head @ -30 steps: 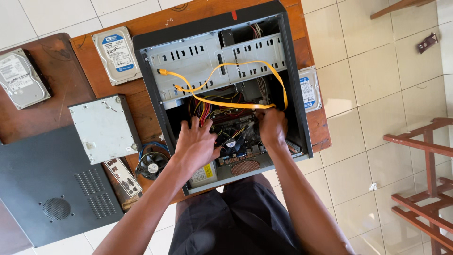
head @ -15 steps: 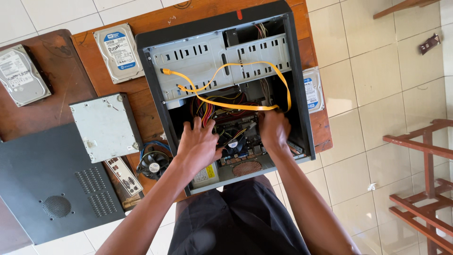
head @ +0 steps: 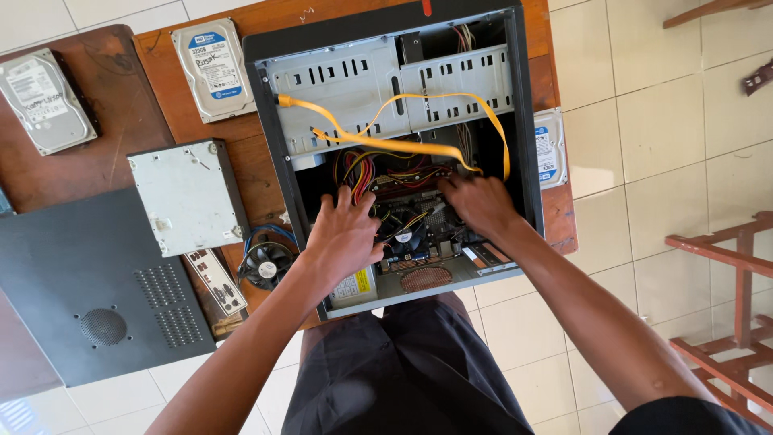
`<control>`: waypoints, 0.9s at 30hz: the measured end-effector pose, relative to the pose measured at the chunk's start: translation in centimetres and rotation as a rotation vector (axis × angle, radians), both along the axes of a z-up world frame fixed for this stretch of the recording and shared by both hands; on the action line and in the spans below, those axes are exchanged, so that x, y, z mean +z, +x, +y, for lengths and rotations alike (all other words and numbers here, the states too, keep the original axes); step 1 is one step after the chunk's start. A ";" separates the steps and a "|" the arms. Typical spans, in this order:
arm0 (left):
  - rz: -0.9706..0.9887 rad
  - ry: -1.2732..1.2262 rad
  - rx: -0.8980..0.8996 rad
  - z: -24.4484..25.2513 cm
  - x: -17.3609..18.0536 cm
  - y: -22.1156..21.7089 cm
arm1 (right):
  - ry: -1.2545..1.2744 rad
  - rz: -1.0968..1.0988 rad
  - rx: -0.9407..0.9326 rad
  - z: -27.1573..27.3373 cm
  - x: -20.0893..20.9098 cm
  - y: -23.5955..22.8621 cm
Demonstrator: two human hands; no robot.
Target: The person works inside an open desktop computer case, routing a yellow ribbon cable and connecting it to the motherboard. They then remove a green circuit board, wipe it with a cloth, and reinsert it into a slot on the motherboard. The person continues to adjust and organize internal cables.
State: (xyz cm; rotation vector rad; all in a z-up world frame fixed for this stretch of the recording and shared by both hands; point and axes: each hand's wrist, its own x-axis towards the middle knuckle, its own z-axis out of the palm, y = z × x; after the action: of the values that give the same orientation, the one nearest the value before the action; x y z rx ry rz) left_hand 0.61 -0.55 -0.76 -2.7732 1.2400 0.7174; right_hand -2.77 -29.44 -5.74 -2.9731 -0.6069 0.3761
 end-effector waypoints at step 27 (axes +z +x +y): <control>-0.251 0.341 -0.143 -4.4 4.1 -2.8 | 1.324 0.222 -1.189 -0.3 20.0 -13.7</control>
State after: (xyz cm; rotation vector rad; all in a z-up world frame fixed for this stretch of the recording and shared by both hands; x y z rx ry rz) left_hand -2.17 -4.95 3.35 -2.3850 1.1317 0.4963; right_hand -16.46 -29.73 14.29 -1.5173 0.7044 0.0778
